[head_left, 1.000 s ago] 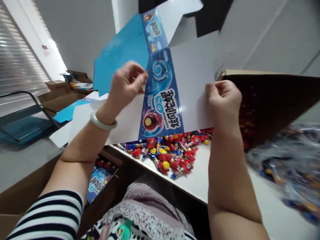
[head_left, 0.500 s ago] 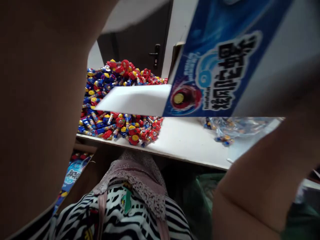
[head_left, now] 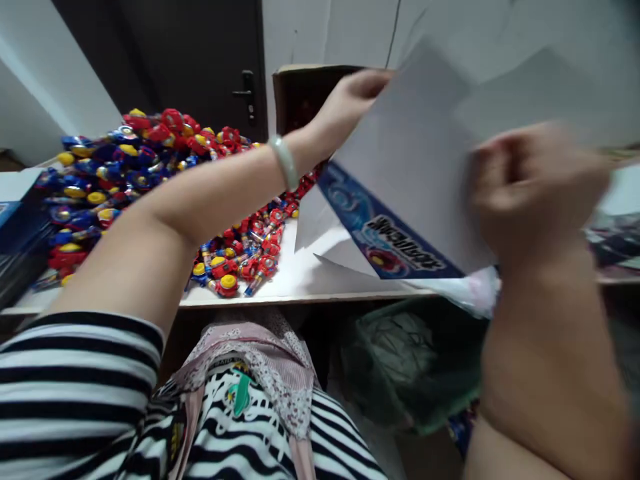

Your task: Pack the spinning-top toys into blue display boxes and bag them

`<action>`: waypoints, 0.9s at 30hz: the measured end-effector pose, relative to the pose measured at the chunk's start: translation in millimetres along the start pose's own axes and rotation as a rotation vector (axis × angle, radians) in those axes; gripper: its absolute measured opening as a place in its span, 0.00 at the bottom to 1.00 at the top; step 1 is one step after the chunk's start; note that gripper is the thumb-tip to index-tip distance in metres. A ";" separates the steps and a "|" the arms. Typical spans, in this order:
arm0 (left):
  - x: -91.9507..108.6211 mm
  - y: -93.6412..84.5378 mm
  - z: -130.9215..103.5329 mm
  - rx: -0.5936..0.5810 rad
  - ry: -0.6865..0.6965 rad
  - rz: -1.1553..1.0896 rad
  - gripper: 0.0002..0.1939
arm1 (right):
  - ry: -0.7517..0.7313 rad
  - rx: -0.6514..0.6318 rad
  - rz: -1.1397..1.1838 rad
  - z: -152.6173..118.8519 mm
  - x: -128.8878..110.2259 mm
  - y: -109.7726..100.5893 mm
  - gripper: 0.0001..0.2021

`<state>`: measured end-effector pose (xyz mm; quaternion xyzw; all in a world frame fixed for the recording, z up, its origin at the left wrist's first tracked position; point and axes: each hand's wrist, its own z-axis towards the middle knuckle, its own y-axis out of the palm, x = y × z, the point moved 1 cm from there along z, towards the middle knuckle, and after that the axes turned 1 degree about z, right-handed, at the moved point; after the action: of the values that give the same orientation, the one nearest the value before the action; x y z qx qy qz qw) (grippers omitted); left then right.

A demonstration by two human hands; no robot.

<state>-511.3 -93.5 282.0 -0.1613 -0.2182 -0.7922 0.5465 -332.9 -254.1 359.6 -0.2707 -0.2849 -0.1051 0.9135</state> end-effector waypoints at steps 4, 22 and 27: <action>-56.1 6.7 -27.1 0.080 -0.016 0.051 0.20 | 0.073 -0.422 -0.069 -6.8 -15.5 49.7 0.24; -26.1 76.8 -36.9 -0.685 0.270 0.969 0.40 | 0.443 -0.768 0.525 -79.8 29.1 137.0 0.27; -29.3 91.9 -45.2 -0.809 0.413 0.978 0.42 | 0.525 -0.790 0.633 -114.6 23.0 132.9 0.23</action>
<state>-415.7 -122.0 244.6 -0.2791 0.3037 -0.4870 0.7699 -215.0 -208.0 235.9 -0.6285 0.1076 0.0113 0.7703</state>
